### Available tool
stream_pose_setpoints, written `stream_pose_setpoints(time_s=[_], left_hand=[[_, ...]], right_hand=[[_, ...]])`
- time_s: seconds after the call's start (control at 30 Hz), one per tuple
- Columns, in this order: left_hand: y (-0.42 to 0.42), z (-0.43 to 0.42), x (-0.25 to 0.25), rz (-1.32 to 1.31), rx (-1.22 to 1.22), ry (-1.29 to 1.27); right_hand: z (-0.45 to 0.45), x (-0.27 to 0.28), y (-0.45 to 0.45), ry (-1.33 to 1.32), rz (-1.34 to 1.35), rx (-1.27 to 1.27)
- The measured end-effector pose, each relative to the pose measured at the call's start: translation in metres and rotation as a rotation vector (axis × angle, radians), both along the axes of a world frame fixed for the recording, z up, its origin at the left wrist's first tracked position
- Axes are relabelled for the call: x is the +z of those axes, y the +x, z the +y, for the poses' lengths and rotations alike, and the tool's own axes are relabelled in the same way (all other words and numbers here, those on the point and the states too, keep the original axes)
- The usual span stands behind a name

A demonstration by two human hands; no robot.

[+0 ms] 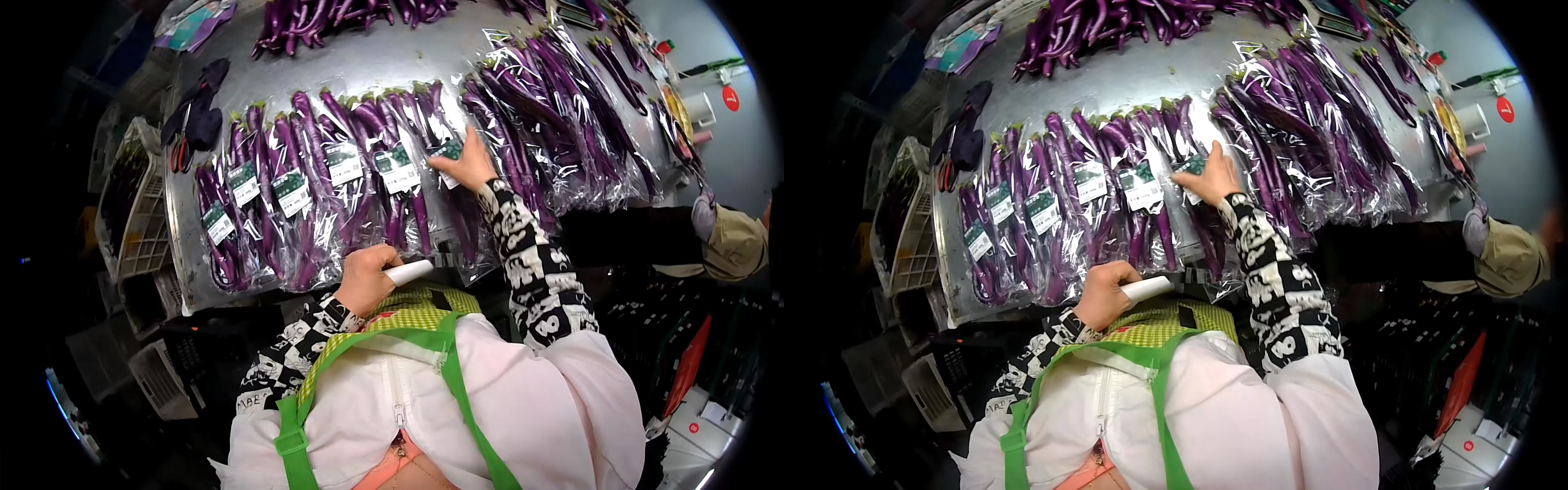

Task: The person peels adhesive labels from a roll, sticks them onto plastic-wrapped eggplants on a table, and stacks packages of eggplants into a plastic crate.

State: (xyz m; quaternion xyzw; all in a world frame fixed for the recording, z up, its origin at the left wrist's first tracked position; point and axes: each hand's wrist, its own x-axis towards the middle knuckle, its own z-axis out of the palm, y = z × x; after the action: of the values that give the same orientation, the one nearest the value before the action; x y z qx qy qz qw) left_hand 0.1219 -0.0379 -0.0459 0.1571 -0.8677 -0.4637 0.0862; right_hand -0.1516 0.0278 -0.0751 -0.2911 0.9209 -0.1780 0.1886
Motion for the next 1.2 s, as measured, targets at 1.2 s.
stream_pose_setpoints(time_s=[1.2], left_hand=[[-0.045, 0.022, 0.047, 0.532, -0.055, 0.522]], right_hand=[[0.116, 0.099, -0.131, 0.202, 0.737, -0.246]])
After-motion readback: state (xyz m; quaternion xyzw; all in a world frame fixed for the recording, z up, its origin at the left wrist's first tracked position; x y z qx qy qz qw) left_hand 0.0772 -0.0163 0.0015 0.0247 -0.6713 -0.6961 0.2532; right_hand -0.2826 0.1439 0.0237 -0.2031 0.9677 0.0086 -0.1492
